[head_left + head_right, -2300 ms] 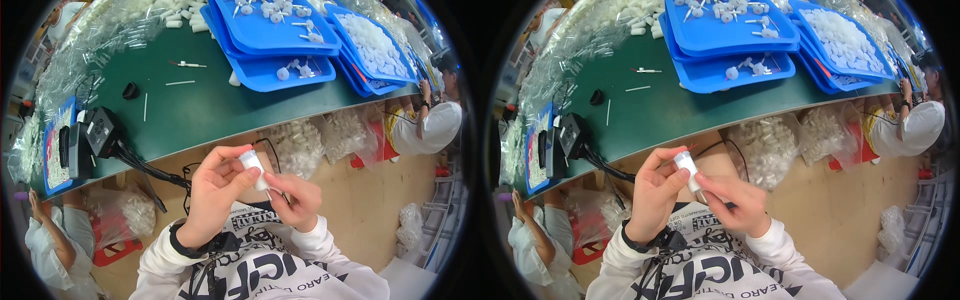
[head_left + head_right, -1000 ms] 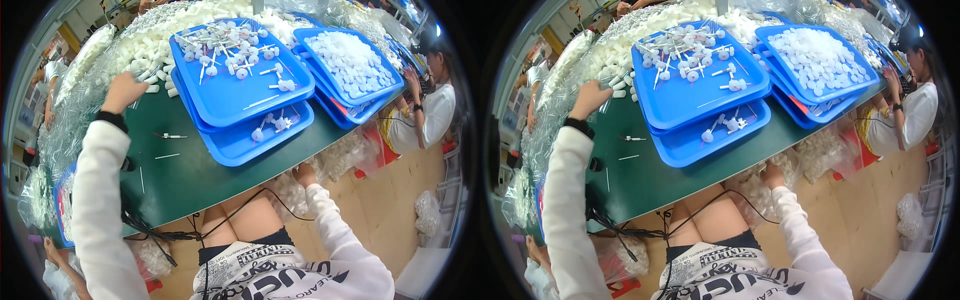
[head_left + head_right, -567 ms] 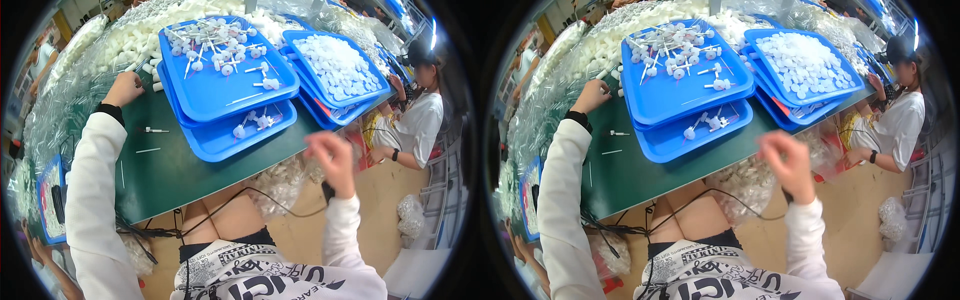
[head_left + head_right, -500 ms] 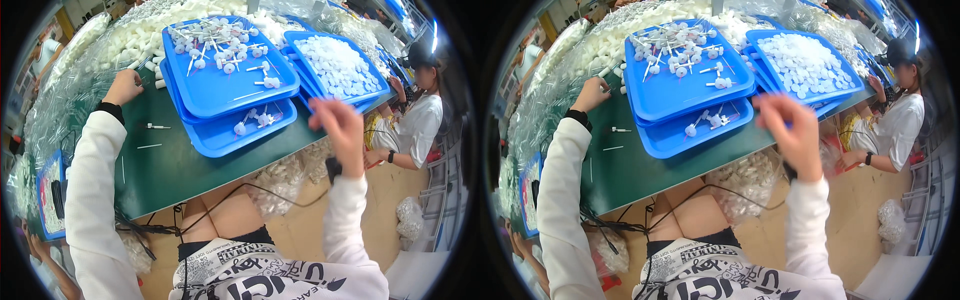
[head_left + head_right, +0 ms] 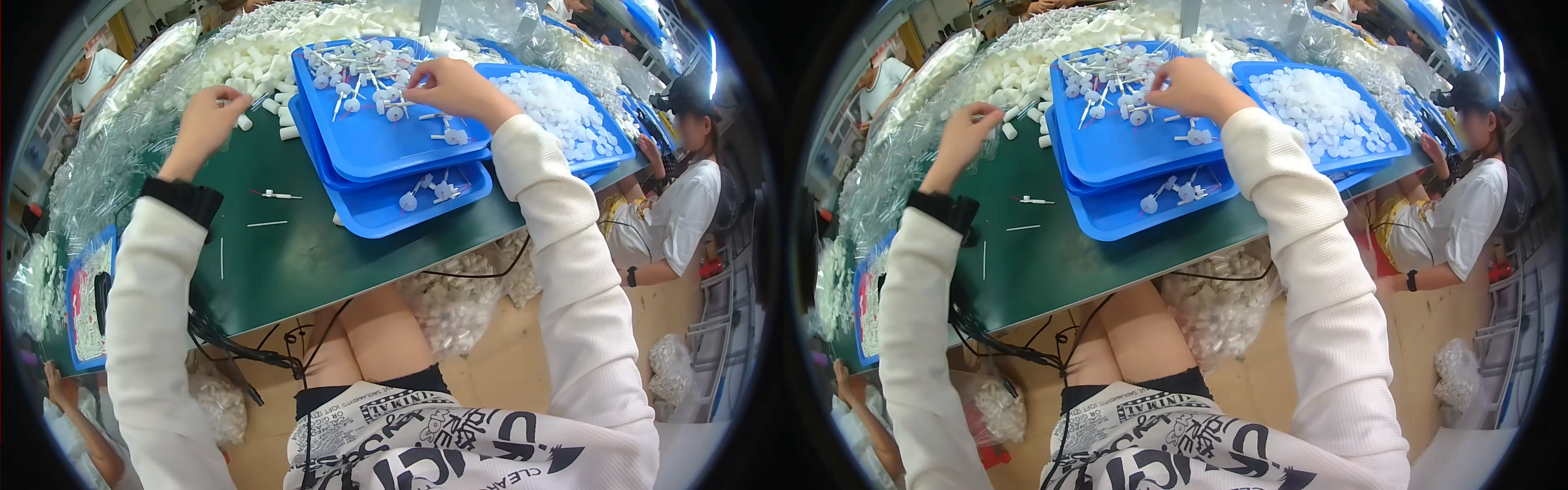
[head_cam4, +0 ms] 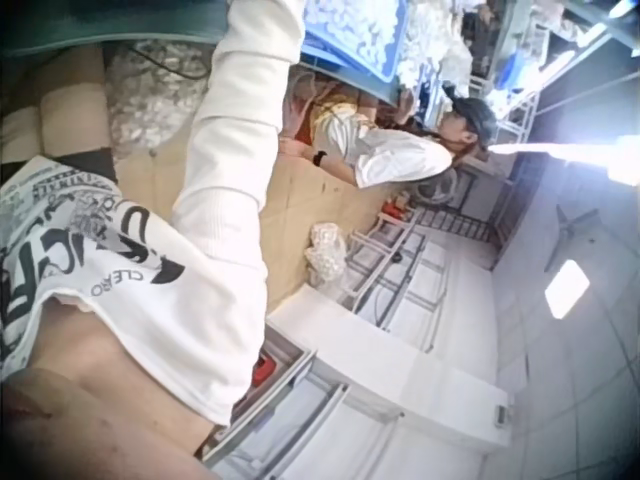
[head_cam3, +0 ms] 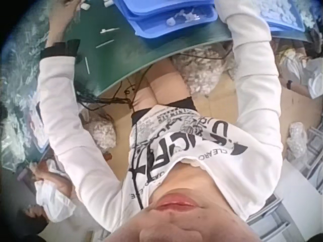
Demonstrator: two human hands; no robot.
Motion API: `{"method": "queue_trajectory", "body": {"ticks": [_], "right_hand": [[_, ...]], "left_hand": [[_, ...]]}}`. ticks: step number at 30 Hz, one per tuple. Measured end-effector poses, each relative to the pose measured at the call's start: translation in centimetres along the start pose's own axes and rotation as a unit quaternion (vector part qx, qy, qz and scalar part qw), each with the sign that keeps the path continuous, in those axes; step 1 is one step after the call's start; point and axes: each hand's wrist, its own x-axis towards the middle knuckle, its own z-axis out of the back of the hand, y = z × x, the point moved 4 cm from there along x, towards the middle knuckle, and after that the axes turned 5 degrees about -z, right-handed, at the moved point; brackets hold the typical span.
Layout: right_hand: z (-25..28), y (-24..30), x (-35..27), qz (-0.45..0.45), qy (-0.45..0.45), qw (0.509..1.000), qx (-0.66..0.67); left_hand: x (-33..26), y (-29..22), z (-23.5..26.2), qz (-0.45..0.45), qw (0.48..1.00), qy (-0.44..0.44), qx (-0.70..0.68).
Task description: The person repeatedly picks up small white cylindrical components and clear plastic tubes from a green workbench. They insert the white components into the tubes by hand, then place the assembled units into blue trays. The process is repetitive and performed one at a time.
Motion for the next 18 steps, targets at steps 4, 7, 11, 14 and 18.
{"method": "queue_trajectory", "body": {"ticks": [4, 7, 11, 14, 18], "right_hand": [[-1.1, 0.0, 0.6, 0.109, -0.029, 0.992, -0.06], [-1.6, 2.0, 0.7, 0.095, -0.034, 0.989, -0.107], [-2.4, 3.6, 0.2, 0.158, -0.074, 0.98, -0.091], [-3.3, 3.5, 1.0, 0.154, -0.03, 0.979, -0.13], [-1.7, 1.9, 0.8, 0.105, -0.014, 0.993, -0.045]], "left_hand": [[-6.0, -6.7, 2.9, 0.162, 0.851, 0.041, -0.498], [-10.9, -10.9, 4.6, 0.22, 0.749, 0.116, -0.614], [-16.8, -12.8, 3.7, 0.216, 0.772, 0.203, -0.563], [-20.0, -13.7, 3.2, 0.231, 0.767, 0.284, -0.526], [-21.5, -14.1, 2.0, 0.208, 0.782, 0.259, -0.528]]}}
